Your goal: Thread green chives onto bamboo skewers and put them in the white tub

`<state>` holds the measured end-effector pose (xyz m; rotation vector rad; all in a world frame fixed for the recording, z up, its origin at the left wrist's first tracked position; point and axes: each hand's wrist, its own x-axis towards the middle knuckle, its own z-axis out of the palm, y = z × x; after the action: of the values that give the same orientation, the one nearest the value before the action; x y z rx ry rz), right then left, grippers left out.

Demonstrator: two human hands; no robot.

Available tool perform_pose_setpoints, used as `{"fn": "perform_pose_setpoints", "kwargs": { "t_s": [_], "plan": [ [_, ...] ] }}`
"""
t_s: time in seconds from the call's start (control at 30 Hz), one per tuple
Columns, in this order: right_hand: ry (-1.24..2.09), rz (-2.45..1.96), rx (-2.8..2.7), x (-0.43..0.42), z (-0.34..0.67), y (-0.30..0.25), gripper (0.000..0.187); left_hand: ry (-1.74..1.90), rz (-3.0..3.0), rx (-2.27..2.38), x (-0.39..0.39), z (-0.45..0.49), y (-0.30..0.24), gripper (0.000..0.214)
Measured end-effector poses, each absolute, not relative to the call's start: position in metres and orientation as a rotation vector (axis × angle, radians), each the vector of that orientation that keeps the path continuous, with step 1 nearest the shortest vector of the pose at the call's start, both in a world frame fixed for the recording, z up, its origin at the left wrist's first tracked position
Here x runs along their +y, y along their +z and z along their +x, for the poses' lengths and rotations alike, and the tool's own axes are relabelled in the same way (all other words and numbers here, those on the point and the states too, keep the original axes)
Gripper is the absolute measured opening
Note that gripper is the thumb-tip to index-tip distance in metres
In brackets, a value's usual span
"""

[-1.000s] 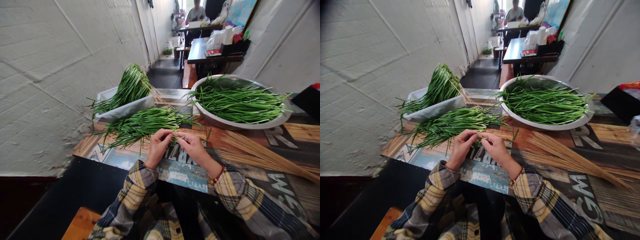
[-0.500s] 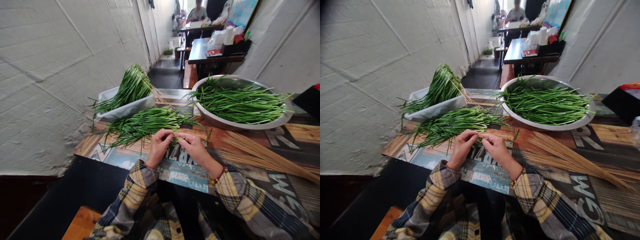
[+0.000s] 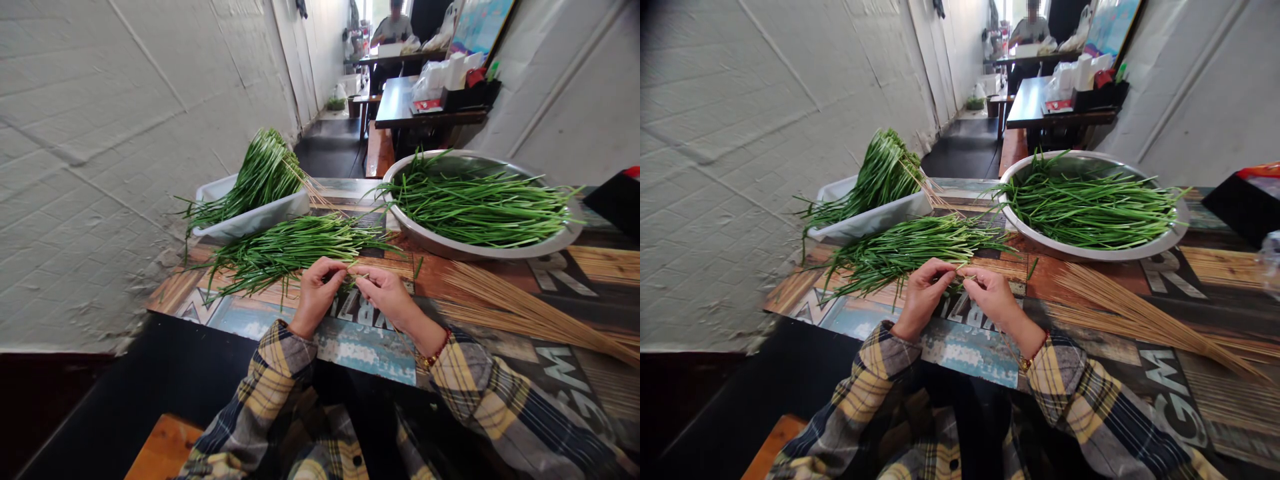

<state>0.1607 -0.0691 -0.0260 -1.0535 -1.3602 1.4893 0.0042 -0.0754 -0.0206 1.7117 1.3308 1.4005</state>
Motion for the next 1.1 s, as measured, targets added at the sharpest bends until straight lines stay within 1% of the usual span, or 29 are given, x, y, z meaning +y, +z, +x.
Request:
{"fn": "perform_pose_setpoints", "kwargs": {
  "t_s": [0.13, 0.27, 0.43, 0.5, 0.67, 0.93, 1.1],
  "plan": [
    [1.555, -1.047, -1.358, -0.0667, 0.163, -0.0266, 0.039, 1.361, 1.692, 1.351, -0.0747, 0.0035, -0.0219, 0.009],
    [1.566, -1.041, -1.38, -0.0641, 0.1642, -0.0259, 0.04, 1.302, 1.534, 1.333, -0.0753, 0.0035, -0.024, 0.013],
    [1.487, -0.982, -1.454, -0.0619, 0.1652, -0.0277, 0.051, 1.283, 1.432, 1.281, -0.0772, 0.0032, -0.0224, 0.013],
    [1.456, -0.964, -1.488, -0.0617, 0.1658, -0.029, 0.053, 1.271, 1.428, 1.273, -0.0773, 0.0027, -0.0212, 0.012],
    [1.416, -0.937, -1.542, -0.0621, 0.1669, -0.031, 0.05, 1.245, 1.437, 1.251, -0.0768, 0.0016, -0.0194, 0.012],
    [1.39, -0.918, -1.552, -0.0626, 0.1659, -0.0314, 0.042, 1.231, 1.428, 1.226, -0.0767, 0.0009, -0.0198, 0.012],
    [1.366, -0.942, -1.543, -0.0626, 0.1655, -0.0323, 0.035, 1.201, 1.604, 1.206, -0.0785, 0.0054, -0.0184, 0.013]
  ]
}}
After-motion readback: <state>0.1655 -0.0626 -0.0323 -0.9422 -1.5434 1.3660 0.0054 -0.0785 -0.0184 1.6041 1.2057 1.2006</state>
